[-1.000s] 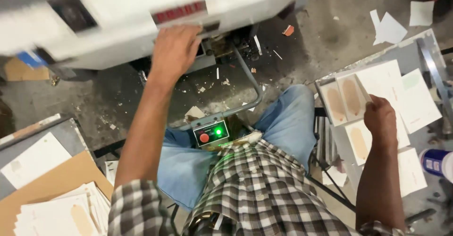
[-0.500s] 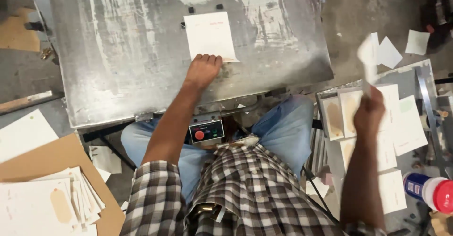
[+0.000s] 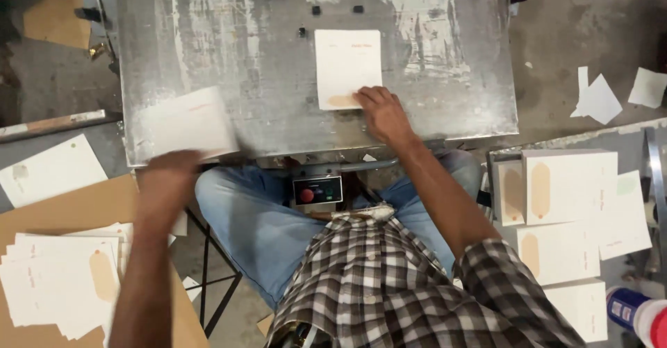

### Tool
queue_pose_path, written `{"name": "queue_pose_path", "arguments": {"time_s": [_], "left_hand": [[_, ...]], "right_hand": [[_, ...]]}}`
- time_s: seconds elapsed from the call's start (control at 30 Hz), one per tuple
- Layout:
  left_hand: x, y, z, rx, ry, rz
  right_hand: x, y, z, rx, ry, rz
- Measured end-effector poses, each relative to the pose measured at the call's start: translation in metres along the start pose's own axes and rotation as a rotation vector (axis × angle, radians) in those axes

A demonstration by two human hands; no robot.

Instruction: Manually feeding paper sheets into a folding or printing machine and stacking finished envelopes.

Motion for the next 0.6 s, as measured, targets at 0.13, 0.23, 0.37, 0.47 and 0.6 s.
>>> {"name": "queue_pose_path", "arguments": {"time_s": [0.13,0.23,0.37,0.47,0.6], "left_hand": [[-0.123,0.048,-0.048,0.288,0.316,0.281],[-0.205,0.037,-0.05,0.502,0.526,0.385],[-0.298,-0.044,-0.05,0.783,0.924,0.27],[-0.399,-0.209,-0.121,0.454,0.925,0.345],[-0.342,-0.168,-0.065,0.455,0.857,0.395]], "right_hand": [[0.034,-0.011,0.008,0.0,0.108,-0.012],[0.047,-0.015,0.013,-0.007,0.11,-0.072],[0.057,-0.006,0.006,-0.053,0.051,-0.237],[0.063,-0.007,0.007,-0.059,0.002,-0.31],[0.084,-0.001,0.009,-0.056,-0.113,-0.384]]}}
Point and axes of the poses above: each hand's wrist, its own x-axis towards the middle knuckle, its own y-axis out of the back of the hand, z = x × y, the point moved 3 cm from there along x, towards the middle knuckle, and after that the axes turned 4 degrees about -y, right-handed, at the moved point
